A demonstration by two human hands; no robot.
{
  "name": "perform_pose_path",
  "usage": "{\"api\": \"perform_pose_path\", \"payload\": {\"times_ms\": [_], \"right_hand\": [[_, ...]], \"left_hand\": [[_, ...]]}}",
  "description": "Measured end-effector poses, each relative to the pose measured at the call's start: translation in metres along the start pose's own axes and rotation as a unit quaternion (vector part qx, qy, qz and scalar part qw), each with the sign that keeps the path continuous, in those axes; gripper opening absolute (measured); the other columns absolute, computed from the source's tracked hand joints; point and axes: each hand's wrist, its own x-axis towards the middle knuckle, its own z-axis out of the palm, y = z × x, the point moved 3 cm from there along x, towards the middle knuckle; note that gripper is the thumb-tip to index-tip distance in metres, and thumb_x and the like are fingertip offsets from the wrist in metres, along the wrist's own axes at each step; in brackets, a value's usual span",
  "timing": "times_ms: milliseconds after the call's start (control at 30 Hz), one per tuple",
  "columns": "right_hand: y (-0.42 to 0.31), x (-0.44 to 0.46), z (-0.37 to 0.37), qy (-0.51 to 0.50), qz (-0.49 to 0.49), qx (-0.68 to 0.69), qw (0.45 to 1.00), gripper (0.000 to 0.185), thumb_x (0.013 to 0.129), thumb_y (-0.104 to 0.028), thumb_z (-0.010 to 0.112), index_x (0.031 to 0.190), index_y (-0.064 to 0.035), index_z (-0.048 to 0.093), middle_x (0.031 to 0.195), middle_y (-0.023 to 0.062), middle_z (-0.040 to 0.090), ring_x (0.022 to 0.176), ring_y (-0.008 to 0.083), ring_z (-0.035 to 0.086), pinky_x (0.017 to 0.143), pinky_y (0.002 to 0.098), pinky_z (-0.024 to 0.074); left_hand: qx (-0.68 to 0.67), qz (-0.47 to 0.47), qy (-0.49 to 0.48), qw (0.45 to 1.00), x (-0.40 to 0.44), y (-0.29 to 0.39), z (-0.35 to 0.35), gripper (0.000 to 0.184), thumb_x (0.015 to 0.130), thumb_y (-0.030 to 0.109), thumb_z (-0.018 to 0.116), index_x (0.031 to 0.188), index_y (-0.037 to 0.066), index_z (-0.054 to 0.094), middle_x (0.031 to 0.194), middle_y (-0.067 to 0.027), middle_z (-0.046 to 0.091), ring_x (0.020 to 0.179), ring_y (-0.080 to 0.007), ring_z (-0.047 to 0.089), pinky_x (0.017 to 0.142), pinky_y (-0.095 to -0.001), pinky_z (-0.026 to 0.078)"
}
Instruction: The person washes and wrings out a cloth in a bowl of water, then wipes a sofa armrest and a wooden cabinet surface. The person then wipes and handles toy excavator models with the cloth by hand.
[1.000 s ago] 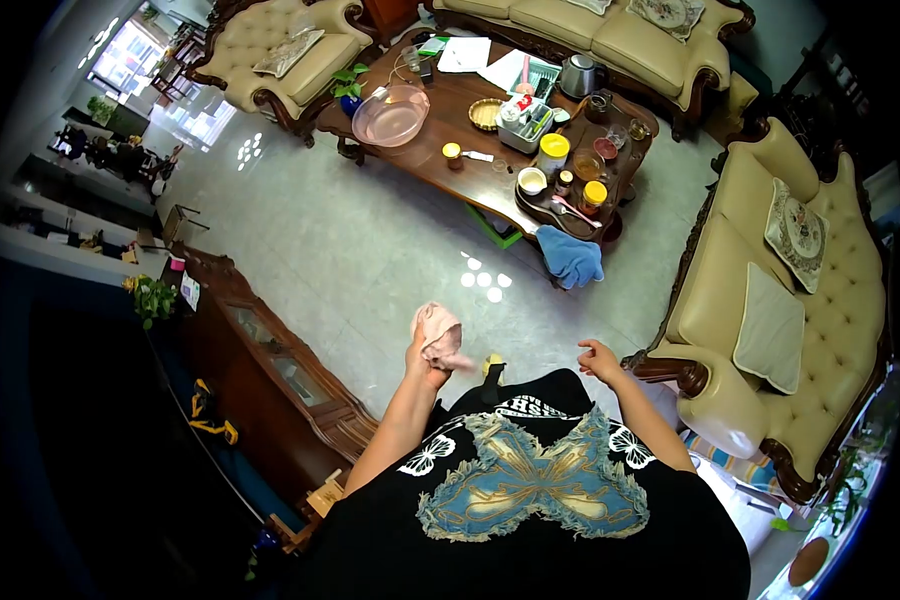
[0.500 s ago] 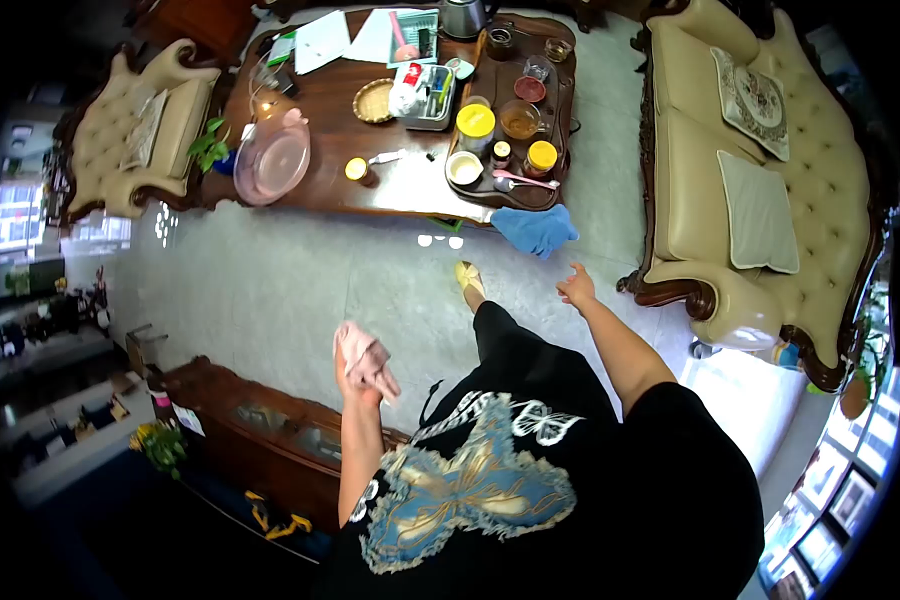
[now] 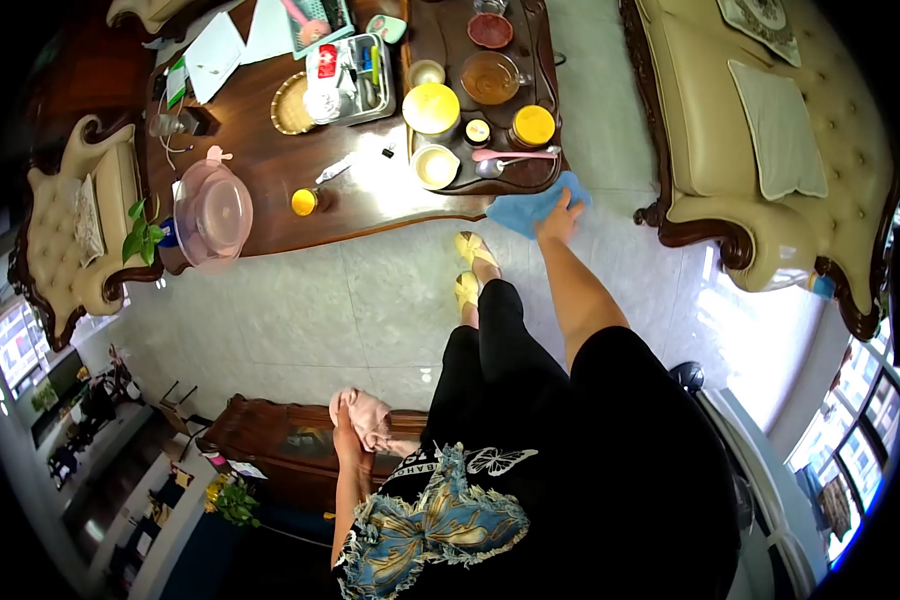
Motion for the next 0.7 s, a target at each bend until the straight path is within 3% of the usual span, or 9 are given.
{"api": "perform_pose_path", "payload": {"times_ms": [67, 100, 133, 200, 300, 467, 567, 633, 700], "right_hand": [[0.018, 0.009, 0.004, 0.026, -0.031, 0.005, 0.999, 0.093, 0.068, -0.008, 0.083, 0.148, -0.0214, 0.039, 0.159, 0.0200, 0.026, 0.133, 0.0443, 0.046, 0.105, 0.0470, 0.0477], [0.034, 0.009, 0.002, 0.053, -0.072, 0.007, 0.996, 0.084, 0.068, -0.006, 0.082, 0.143, -0.0182, 0.046, 0.155, 0.0203, 0.034, 0.131, 0.0437, 0.048, 0.102, 0.0460, 0.0492], [0.057, 0.010, -0.004, 0.054, -0.066, 0.012, 0.996, 0.084, 0.068, -0.006, 0.082, 0.143, -0.0182, 0.046, 0.155, 0.0203, 0.034, 0.131, 0.0437, 0.048, 0.102, 0.0460, 0.0492], [0.083, -0.003, -0.021, 0.047, -0.177, 0.110, 0.977, 0.074, 0.066, -0.006, 0.081, 0.135, -0.0149, 0.055, 0.134, 0.0217, 0.055, 0.123, 0.0418, 0.055, 0.099, 0.0446, 0.0502], [0.139, -0.042, -0.045, 0.044, -0.166, 0.198, 0.965, 0.071, 0.067, -0.009, 0.079, 0.134, -0.0133, 0.056, 0.115, 0.0204, 0.065, 0.112, 0.0393, 0.061, 0.096, 0.0443, 0.0511], [0.213, -0.128, -0.119, 0.046, -0.122, 0.259, 0.957, 0.066, 0.071, -0.009, 0.073, 0.133, -0.0103, 0.053, 0.106, 0.0222, 0.066, 0.097, 0.0323, 0.065, 0.083, 0.0402, 0.0527], [0.243, -0.179, -0.164, 0.050, -0.034, 0.453, 0.890, 0.063, 0.074, -0.009, 0.071, 0.134, -0.0122, 0.051, 0.102, 0.0175, 0.063, 0.092, 0.0246, 0.062, 0.081, 0.0354, 0.0514], [0.270, -0.183, -0.192, 0.106, -0.012, 0.588, 0.802, 0.058, 0.079, -0.005, 0.067, 0.134, -0.0105, 0.048, 0.104, 0.0129, 0.062, 0.093, 0.0189, 0.060, 0.080, 0.0333, 0.0501], [0.286, -0.181, -0.218, 0.168, -0.012, 0.586, 0.793, 0.057, 0.080, -0.003, 0.065, 0.135, -0.0088, 0.050, 0.109, 0.0129, 0.063, 0.097, 0.0192, 0.061, 0.083, 0.0332, 0.0504]], "left_hand": [[0.222, -0.036, 0.012, 0.974, 0.008, 0.013, 0.009, 0.049, 0.101, 0.039, 0.059, 0.128, -0.002, 0.058, 0.115, -0.0114, 0.065, 0.099, -0.0196, 0.063, 0.084, -0.0326, 0.053], [0.297, -0.007, 0.015, 0.955, 0.015, 0.017, 0.011, 0.046, 0.100, 0.040, 0.062, 0.112, -0.004, 0.066, 0.099, -0.0070, 0.066, 0.088, -0.0133, 0.059, 0.073, -0.0285, 0.049], [0.303, -0.004, 0.012, 0.953, 0.014, 0.012, 0.020, 0.046, 0.100, 0.040, 0.062, 0.112, -0.004, 0.066, 0.099, -0.0070, 0.066, 0.088, -0.0133, 0.059, 0.073, -0.0285, 0.049], [0.331, 0.141, -0.069, 0.930, 0.017, 0.022, 0.040, 0.044, 0.099, 0.040, 0.063, 0.108, -0.003, 0.067, 0.093, -0.0032, 0.064, 0.082, -0.0112, 0.055, 0.070, -0.0286, 0.047], [0.419, 0.127, -0.080, 0.896, 0.038, 0.026, 0.035, 0.042, 0.099, 0.037, 0.062, 0.108, -0.003, 0.068, 0.093, -0.0035, 0.066, 0.082, -0.0120, 0.056, 0.074, -0.0297, 0.048], [0.409, 0.187, -0.155, 0.880, 0.044, 0.029, 0.063, 0.044, 0.098, 0.034, 0.062, 0.115, -0.006, 0.068, 0.104, -0.0081, 0.071, 0.093, -0.0155, 0.063, 0.083, -0.0309, 0.050], [0.463, 0.196, -0.202, 0.841, 0.017, 0.040, 0.094, 0.048, 0.097, 0.036, 0.063, 0.119, -0.006, 0.066, 0.107, -0.0107, 0.071, 0.097, -0.0173, 0.065, 0.086, -0.0327, 0.051], [0.484, 0.225, -0.206, 0.820, -0.001, 0.030, 0.113, 0.048, 0.096, 0.037, 0.064, 0.117, -0.006, 0.068, 0.104, -0.0105, 0.072, 0.093, -0.0177, 0.066, 0.083, -0.0331, 0.052], [0.504, 0.218, -0.216, 0.807, 0.001, 0.026, 0.131, 0.047, 0.096, 0.037, 0.064, 0.115, -0.006, 0.068, 0.103, -0.0102, 0.072, 0.092, -0.0178, 0.066, 0.083, -0.0333, 0.052]]}}
